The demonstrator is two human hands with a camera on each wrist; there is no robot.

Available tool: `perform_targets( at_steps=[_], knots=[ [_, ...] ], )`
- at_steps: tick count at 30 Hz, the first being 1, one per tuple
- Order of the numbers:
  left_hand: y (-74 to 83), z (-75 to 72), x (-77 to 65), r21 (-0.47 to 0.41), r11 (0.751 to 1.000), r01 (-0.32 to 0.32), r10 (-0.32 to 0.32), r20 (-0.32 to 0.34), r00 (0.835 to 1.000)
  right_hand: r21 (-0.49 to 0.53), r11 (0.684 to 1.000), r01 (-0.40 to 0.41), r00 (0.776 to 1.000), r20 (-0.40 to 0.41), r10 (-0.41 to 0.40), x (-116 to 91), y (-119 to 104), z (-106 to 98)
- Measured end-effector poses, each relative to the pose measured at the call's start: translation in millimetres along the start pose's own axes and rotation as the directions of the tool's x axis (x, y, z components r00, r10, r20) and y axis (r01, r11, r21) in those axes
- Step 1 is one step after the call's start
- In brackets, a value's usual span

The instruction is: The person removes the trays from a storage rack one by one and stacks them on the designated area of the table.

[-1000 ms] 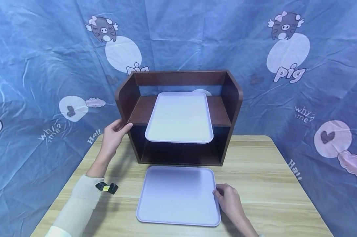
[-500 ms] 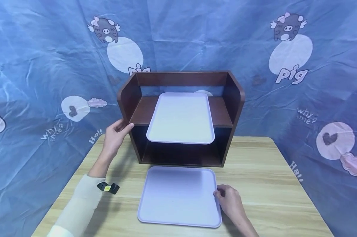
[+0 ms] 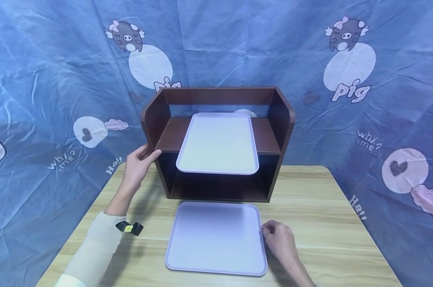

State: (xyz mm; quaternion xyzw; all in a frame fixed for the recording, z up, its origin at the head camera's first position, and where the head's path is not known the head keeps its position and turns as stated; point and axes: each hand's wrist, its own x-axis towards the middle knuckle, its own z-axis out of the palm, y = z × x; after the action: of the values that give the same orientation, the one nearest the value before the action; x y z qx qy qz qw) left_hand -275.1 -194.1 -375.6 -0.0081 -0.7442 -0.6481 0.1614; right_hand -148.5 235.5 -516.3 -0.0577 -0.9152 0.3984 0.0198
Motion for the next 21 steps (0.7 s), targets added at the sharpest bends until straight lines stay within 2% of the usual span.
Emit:
perform_targets(
  at_steps=[5,11,21],
  knots=[
    [0.9,-0.6,-0.8,0.007,1.000,0.006,-0.005,-0.004,1.000,0.127,0.991,-0.029,0.999,0.019,0.027,-0.8,-10.2,-6.2],
    [1.9,0.2,0.0,-0.003,1.000,0.001,-0.001,0.003,1.000,0.265,0.961,-0.081,0.995,0.070,0.064,-1.2,-24.5,-12.9],
    [0.3,-0.8,0.0,-0.004,1.000,-0.006,0.006,0.006,1.000,0.410,0.912,-0.030,0.994,0.107,-0.015,-0.6,-49.5,-24.7]
  ],
)
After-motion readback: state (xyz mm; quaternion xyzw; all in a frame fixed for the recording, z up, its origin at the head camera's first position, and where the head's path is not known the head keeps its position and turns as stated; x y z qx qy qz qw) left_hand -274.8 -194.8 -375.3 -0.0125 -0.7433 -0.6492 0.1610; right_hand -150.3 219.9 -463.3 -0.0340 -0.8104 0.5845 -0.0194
